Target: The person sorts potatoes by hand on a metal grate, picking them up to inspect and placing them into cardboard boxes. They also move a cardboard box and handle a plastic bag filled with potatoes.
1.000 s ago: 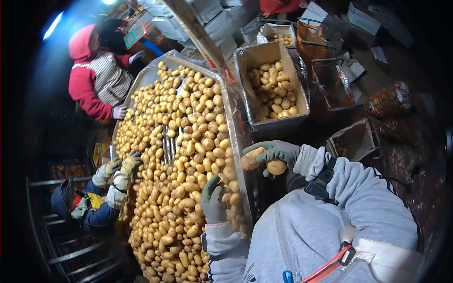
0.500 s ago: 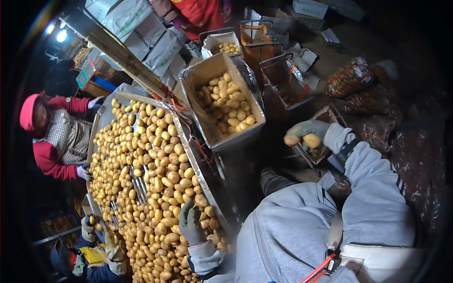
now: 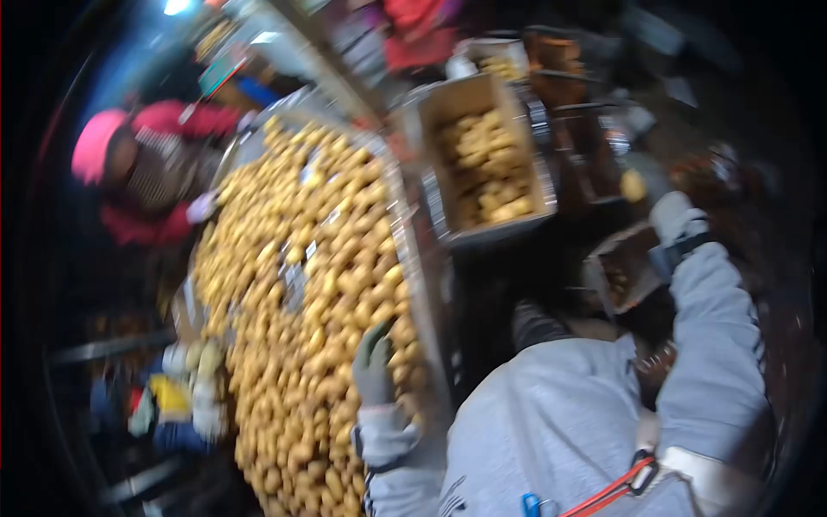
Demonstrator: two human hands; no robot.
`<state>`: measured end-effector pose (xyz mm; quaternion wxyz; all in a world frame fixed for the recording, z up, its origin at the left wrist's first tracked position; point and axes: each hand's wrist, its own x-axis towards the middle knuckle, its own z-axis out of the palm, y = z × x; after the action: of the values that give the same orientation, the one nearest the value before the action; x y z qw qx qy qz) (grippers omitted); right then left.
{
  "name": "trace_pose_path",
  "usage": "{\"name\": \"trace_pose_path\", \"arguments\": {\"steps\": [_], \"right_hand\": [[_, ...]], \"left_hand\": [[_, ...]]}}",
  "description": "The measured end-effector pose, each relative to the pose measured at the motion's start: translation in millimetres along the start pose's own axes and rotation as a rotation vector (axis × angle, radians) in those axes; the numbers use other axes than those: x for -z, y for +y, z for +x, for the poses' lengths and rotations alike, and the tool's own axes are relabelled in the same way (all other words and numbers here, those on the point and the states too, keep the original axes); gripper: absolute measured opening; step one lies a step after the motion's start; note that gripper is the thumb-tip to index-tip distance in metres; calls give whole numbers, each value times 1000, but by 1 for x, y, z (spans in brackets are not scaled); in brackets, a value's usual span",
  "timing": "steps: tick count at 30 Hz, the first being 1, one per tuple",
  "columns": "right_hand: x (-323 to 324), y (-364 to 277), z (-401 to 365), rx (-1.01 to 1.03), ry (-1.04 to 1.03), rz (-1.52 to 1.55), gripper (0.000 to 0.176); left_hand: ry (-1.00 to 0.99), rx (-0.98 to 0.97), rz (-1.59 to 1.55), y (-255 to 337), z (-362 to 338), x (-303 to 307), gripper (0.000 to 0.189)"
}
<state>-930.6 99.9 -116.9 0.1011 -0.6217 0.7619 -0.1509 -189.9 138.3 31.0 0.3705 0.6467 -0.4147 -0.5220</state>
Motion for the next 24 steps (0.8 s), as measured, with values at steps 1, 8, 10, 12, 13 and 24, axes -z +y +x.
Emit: {"name": "trace_pose_path", "arguments": {"steps": [1, 8, 10, 12, 13, 24], "right_hand": [[19, -9, 11, -151, 53, 136, 23], [26, -246, 36, -392, -452, 1300, 26], [21, -363, 6, -280, -659, 1177, 29], [1, -443, -16, -160, -864, 1142, 32], [-18, -473, -27, -91, -958, 1158, 34], [-128, -660, -115, 635, -1281, 461, 45]], "left_hand": [[40, 59, -31, -3, -7, 10, 35], [609, -13, -68, -79, -73, 132, 34], [701, -47, 16, -84, -92, 144, 33], [737, -25, 93, -96, -107, 145, 32], [746, -22, 160, -109, -113, 144, 32], [660, 40, -59, -69, -127, 93, 36]]}}
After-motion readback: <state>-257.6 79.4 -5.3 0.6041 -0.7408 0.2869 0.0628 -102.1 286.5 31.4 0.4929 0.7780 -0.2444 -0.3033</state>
